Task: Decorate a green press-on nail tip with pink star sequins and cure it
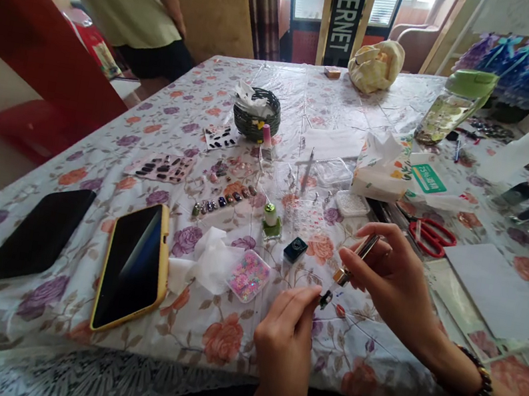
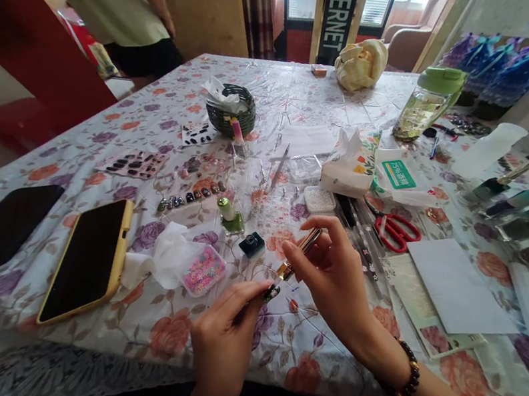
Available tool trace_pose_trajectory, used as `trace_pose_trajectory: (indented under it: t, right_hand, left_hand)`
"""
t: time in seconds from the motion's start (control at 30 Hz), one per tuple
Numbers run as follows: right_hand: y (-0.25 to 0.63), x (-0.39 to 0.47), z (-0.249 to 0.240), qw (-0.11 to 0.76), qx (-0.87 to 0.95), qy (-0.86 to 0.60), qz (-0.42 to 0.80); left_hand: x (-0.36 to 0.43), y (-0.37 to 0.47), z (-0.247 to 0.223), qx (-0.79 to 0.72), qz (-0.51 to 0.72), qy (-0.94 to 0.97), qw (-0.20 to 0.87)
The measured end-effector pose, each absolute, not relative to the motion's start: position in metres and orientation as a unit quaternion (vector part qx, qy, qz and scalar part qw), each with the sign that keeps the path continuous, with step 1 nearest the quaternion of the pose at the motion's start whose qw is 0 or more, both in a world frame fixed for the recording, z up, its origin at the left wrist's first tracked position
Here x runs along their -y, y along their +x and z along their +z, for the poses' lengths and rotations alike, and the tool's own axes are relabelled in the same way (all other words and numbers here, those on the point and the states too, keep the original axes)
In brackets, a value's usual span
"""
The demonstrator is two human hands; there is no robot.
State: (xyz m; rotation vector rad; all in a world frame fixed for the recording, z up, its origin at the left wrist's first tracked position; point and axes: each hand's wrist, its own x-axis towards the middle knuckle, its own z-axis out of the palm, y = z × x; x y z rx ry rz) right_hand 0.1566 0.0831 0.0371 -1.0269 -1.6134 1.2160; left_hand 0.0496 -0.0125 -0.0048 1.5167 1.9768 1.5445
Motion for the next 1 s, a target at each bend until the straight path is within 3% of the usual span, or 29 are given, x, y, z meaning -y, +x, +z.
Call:
trace_pose_trajectory:
  t: [0.37, 0.8, 1.0]
  right_hand:
    - [0.14, -0.104, 0.05, 0.511, 0.682, -0.347, 0.392]
    - [0.12, -0.113, 0.052, 0.424, 0.823, -0.288, 0.242]
    - [0.11, -0.122, 0.051, 0.293, 0.9, -0.189, 0.263]
  left_hand:
    - [0.009, 0.05, -0.007, -0.682, 0.497, 0.521, 0.131]
    - [0.007, 0.051, -0.015, -0.712, 0.443, 0.524, 0.152]
    - [0.005, 0.05, -0.02, -0.722, 0.433, 0.523, 0.13]
